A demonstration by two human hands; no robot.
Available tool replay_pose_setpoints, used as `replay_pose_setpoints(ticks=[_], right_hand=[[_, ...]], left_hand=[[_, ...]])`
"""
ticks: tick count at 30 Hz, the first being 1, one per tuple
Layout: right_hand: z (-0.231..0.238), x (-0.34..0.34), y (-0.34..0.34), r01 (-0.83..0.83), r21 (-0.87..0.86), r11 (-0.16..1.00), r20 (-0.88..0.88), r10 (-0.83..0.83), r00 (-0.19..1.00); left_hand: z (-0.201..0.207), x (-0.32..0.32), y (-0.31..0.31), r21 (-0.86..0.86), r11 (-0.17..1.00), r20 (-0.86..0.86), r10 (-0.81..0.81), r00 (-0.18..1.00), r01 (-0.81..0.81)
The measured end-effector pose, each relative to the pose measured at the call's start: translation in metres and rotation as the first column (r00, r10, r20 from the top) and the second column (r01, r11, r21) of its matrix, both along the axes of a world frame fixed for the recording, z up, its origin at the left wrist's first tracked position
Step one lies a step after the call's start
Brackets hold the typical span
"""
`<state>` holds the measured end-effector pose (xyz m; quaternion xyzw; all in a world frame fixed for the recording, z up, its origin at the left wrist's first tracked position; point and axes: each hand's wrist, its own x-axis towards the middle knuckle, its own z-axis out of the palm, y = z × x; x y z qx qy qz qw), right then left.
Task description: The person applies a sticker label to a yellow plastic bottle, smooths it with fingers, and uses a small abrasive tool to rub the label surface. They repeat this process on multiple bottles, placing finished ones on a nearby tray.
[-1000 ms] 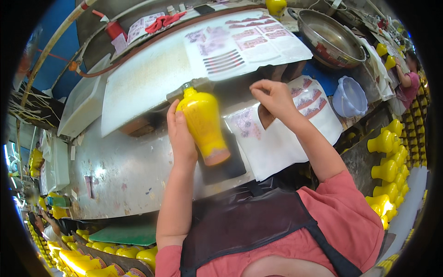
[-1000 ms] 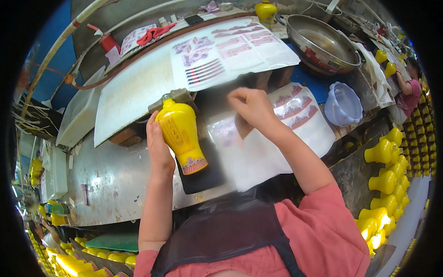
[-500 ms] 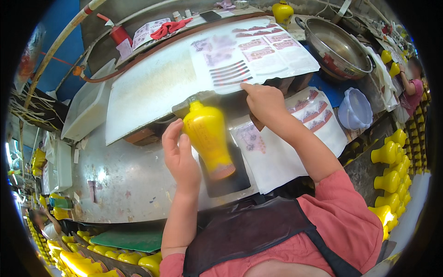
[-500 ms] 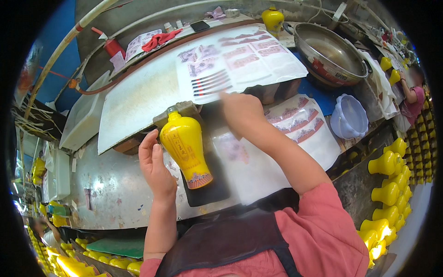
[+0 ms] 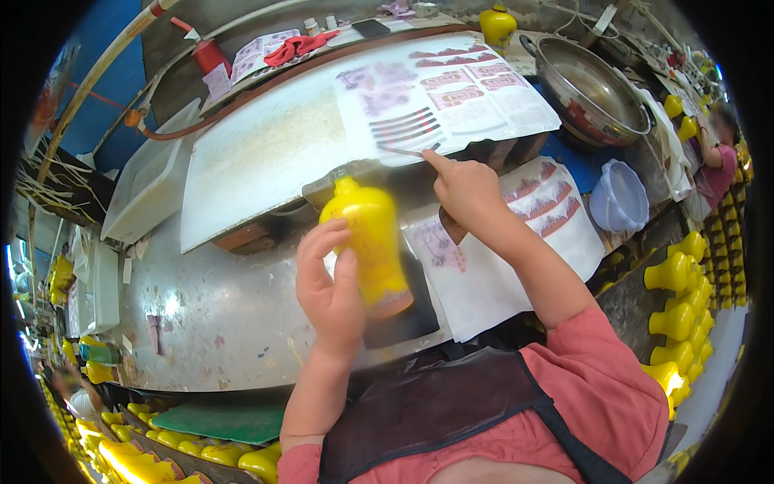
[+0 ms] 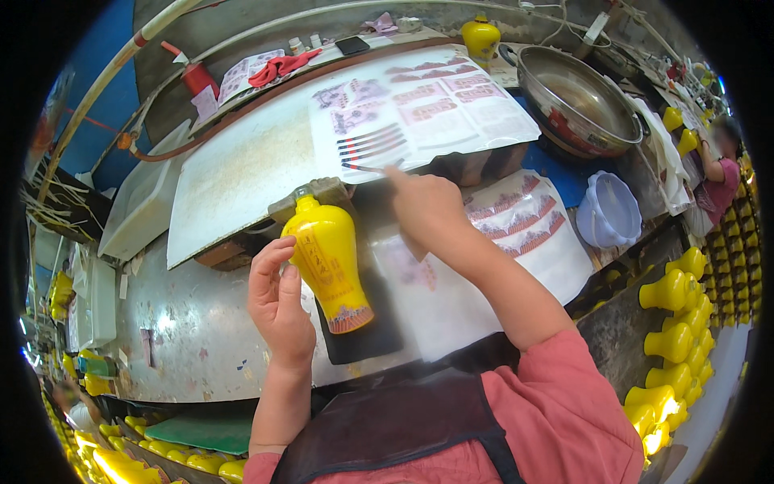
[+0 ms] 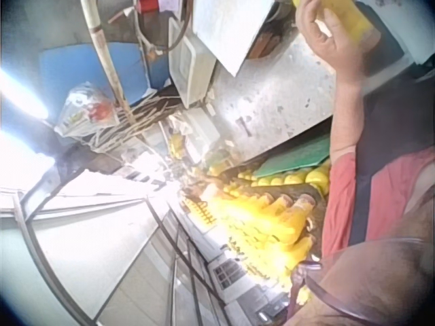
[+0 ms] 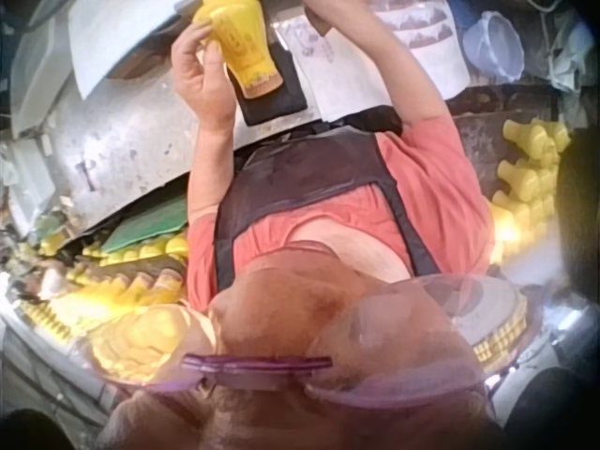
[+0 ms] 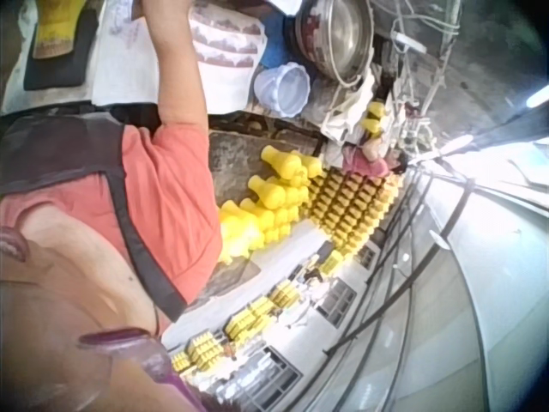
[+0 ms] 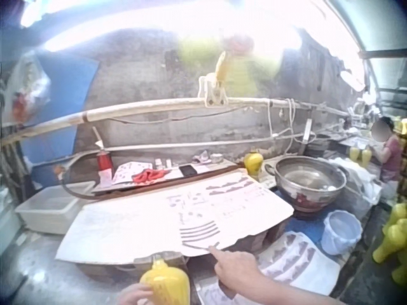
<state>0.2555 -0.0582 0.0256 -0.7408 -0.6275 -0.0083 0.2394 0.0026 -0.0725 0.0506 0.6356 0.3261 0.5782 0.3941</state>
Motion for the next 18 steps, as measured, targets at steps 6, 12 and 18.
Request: replay_pose_setpoints(ticks=[6, 12, 18], right_hand=[[-0.016, 0.003, -0.003, 0.124, 0.177, 0.976, -0.788, 0.065, 0.613], [-0.011, -0.008, 0.036, 0.181, -0.172, 0.968, -0.983, -0.158, -0.089], [-0.015, -0.013, 0.021, 0.143, -0.076, 0.987, -0.995, -0.067, -0.070]], left_hand=[[0.009, -0.004, -0.010, 0.044, 0.997, -0.001, -0.068, 0.998, 0.068], [0.027, 0.003, -0.029, -0.090, 0.980, 0.071, -0.170, 0.983, 0.176], [0.032, 0.002, -0.034, -0.159, 0.965, 0.122, -0.192, 0.974, 0.211]])
